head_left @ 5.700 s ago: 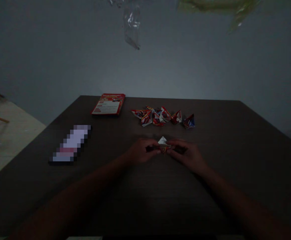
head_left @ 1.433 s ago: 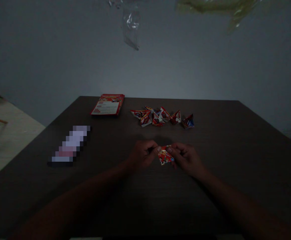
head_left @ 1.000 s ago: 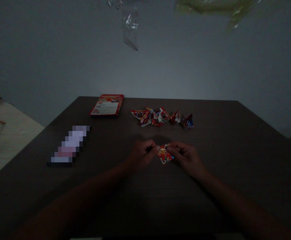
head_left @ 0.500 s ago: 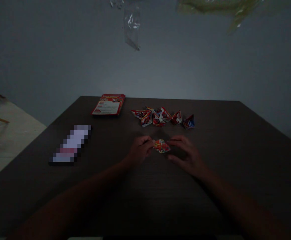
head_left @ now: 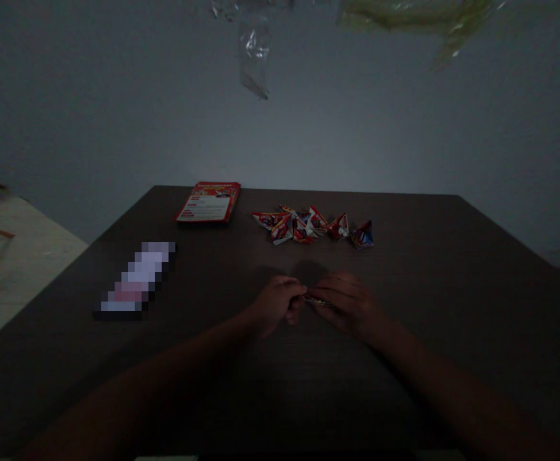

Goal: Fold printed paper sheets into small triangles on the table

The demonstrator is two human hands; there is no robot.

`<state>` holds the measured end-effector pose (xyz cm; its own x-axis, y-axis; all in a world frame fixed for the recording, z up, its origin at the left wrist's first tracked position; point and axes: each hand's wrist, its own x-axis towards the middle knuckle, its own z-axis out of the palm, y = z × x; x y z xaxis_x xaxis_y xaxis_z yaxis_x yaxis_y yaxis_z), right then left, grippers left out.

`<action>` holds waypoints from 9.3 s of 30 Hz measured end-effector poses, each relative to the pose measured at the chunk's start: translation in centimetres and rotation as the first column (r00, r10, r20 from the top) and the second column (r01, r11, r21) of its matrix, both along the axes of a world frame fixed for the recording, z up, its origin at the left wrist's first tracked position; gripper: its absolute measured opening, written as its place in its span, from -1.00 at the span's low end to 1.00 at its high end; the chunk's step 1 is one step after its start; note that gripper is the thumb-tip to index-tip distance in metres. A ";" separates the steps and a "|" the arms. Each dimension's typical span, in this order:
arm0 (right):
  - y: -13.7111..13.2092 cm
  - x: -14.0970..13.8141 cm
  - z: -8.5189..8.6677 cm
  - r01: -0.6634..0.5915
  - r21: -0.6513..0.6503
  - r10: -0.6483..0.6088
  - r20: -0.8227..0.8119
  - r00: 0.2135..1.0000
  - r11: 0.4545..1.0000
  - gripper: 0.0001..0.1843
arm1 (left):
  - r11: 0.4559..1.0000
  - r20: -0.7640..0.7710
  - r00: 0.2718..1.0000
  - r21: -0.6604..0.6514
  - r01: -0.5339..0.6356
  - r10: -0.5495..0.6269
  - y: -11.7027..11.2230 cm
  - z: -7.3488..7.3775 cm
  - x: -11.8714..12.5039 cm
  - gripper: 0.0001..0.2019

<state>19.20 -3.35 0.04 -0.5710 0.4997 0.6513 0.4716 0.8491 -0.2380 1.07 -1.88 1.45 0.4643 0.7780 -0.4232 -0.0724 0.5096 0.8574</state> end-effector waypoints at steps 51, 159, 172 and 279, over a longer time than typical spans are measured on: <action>-1.0 -0.5 1.4 -0.256 -0.844 -0.334 -0.440 0.834 0.472 -0.81 | 0.448 -0.381 0.924 0.820 0.356 -0.038 -0.3 0.4 -1.0 -0.75; -1.2 -0.2 1.1 -0.103 -0.801 -0.357 -0.373 0.856 0.589 -0.61 | 0.763 -0.157 0.987 0.632 0.135 -0.045 -0.1 -0.4 -1.1 -0.69; -1.2 -1.0 1.2 -0.112 -0.818 -0.486 -0.438 0.756 0.563 -0.63 | 0.727 -0.183 0.983 0.679 0.102 0.033 -0.4 -0.2 -0.9 -0.69; -0.8 0.3 1.1 0.188 -0.481 -0.438 -0.482 0.759 0.856 -0.91 | 0.603 0.046 0.940 0.757 -0.253 0.337 0.2 -1.1 -0.5 -0.85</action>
